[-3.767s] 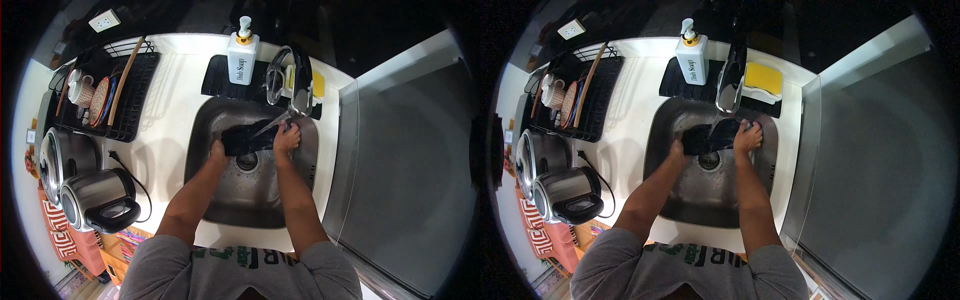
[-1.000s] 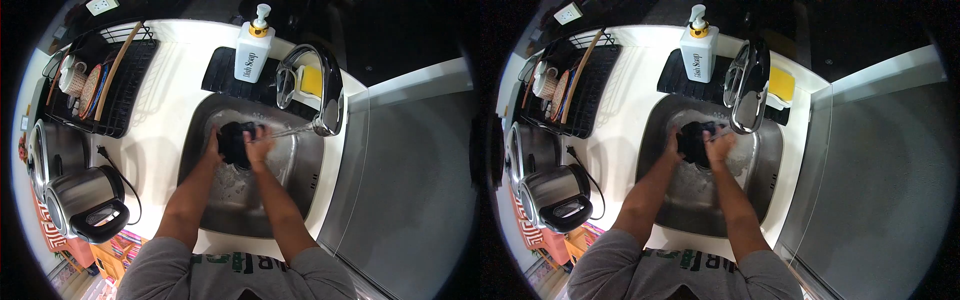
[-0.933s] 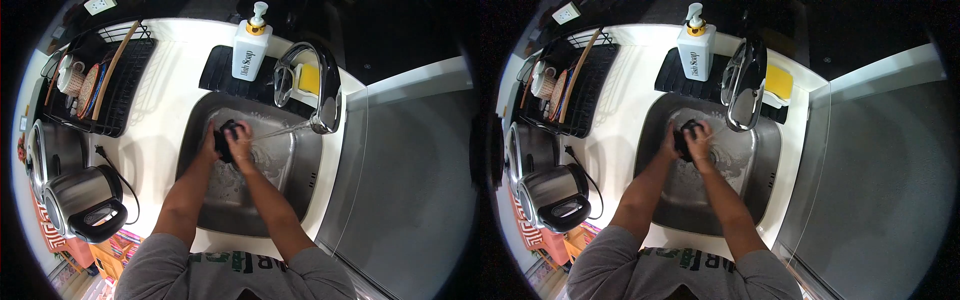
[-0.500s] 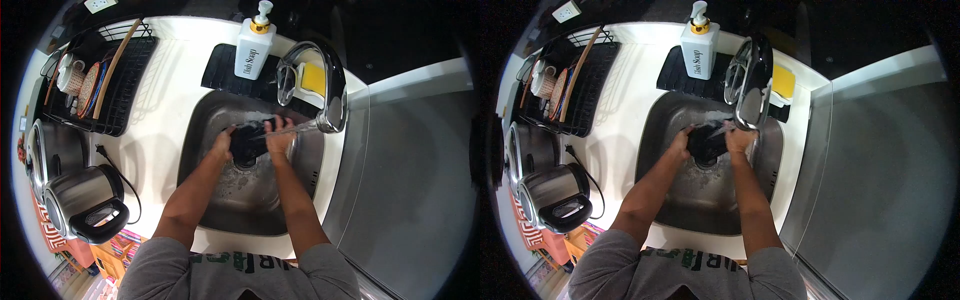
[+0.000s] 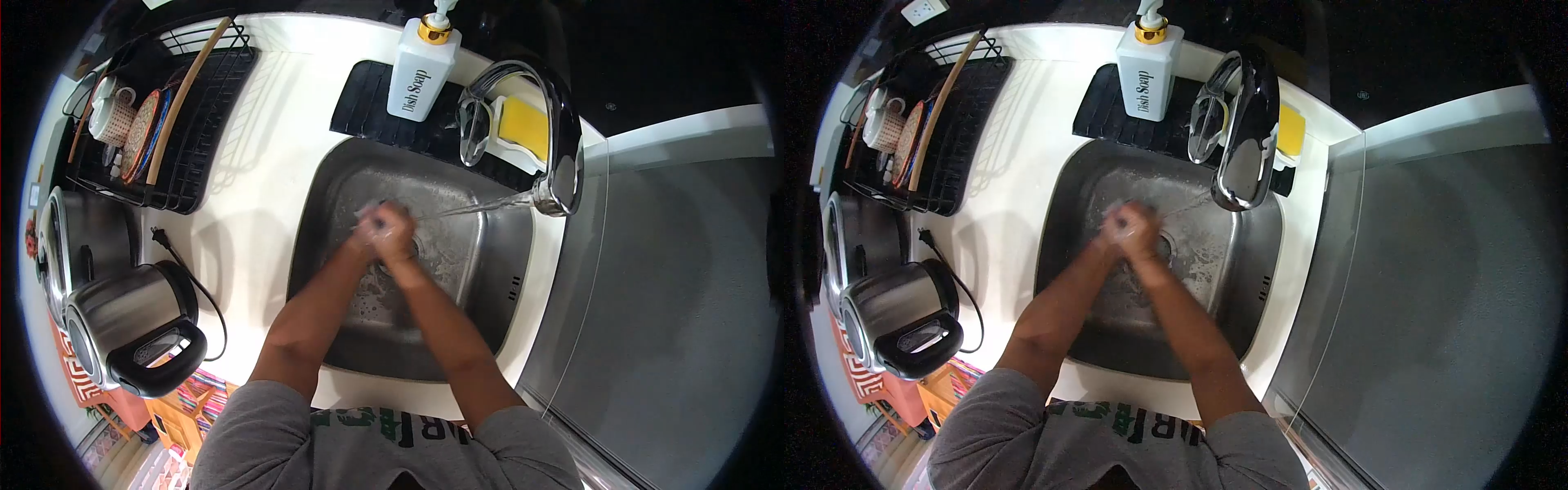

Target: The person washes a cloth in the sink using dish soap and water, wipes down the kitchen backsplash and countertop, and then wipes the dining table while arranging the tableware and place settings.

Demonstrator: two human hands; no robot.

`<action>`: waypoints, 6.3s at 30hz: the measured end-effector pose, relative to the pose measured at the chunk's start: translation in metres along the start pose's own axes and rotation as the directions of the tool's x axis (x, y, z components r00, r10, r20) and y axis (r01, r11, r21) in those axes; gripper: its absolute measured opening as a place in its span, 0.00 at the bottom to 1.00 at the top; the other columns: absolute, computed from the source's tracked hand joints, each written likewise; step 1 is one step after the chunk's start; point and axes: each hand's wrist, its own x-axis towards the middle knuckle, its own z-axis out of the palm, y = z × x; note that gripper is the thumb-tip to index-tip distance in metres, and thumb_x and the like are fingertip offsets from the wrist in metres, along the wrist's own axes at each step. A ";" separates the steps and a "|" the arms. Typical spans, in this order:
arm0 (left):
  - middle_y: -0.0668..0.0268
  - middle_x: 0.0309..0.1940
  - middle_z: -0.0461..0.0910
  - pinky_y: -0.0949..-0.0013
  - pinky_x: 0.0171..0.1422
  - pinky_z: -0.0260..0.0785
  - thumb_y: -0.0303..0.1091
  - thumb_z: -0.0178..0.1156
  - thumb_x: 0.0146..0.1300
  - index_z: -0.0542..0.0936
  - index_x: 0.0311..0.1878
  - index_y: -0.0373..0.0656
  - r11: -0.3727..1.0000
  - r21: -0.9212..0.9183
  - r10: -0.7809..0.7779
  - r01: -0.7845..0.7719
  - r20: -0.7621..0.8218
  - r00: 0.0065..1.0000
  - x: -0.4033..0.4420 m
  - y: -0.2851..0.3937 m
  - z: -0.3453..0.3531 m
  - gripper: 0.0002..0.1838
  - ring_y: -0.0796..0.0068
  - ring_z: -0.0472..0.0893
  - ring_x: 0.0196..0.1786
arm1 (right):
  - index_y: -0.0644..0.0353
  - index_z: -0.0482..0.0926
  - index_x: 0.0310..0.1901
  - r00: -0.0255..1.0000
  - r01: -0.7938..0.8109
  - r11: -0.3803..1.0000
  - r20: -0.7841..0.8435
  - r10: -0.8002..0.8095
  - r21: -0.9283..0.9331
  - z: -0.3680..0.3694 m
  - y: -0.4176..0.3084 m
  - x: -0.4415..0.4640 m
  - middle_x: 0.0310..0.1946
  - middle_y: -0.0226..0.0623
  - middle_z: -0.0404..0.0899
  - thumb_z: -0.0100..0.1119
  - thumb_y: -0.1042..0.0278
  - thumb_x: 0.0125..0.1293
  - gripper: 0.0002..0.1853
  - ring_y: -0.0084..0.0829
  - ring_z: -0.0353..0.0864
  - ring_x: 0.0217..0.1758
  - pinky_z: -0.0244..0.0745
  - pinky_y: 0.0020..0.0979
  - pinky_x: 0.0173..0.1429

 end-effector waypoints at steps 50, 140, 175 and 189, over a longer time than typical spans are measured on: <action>0.56 0.51 0.77 0.63 0.59 0.67 0.30 0.56 0.63 0.76 0.58 0.51 0.271 0.949 0.853 -0.164 -0.157 0.499 -0.005 0.016 -0.020 0.19 0.64 0.76 0.54 | 0.59 0.79 0.41 0.880 -0.456 0.615 -0.428 0.204 -0.644 -0.060 0.087 -0.022 0.44 0.46 0.76 0.55 0.54 0.65 0.15 0.46 0.74 0.47 0.66 0.45 0.54; 0.63 0.44 0.77 0.68 0.53 0.69 0.52 0.54 0.61 0.75 0.55 0.46 0.965 0.122 0.256 -0.230 -0.275 0.927 -0.017 0.024 -0.035 0.24 0.69 0.77 0.46 | 0.62 0.73 0.28 0.996 -0.084 0.985 0.024 0.081 0.148 0.028 -0.023 -0.001 0.38 0.45 0.74 0.69 0.65 0.48 0.14 0.49 0.74 0.42 0.69 0.41 0.52; 0.78 0.31 0.77 0.84 0.41 0.63 0.25 0.58 0.65 0.77 0.57 0.40 0.269 0.612 0.663 -0.743 0.441 0.604 -0.192 0.049 0.188 0.17 0.89 0.69 0.34 | 0.66 0.79 0.44 0.693 -0.596 0.792 0.583 0.424 0.133 -0.155 -0.038 0.065 0.40 0.33 0.80 0.64 0.69 0.56 0.15 0.26 0.77 0.43 0.71 0.28 0.51; 0.45 0.42 0.80 0.63 0.53 0.71 0.34 0.71 0.47 0.73 0.56 0.33 -0.384 0.788 0.455 -0.481 0.615 0.644 -0.176 0.051 0.195 0.32 0.54 0.81 0.47 | 0.60 0.72 0.33 0.819 -0.453 0.804 0.537 0.204 0.385 -0.183 -0.102 0.120 0.33 0.29 0.76 0.70 0.74 0.50 0.13 0.18 0.72 0.35 0.69 0.23 0.40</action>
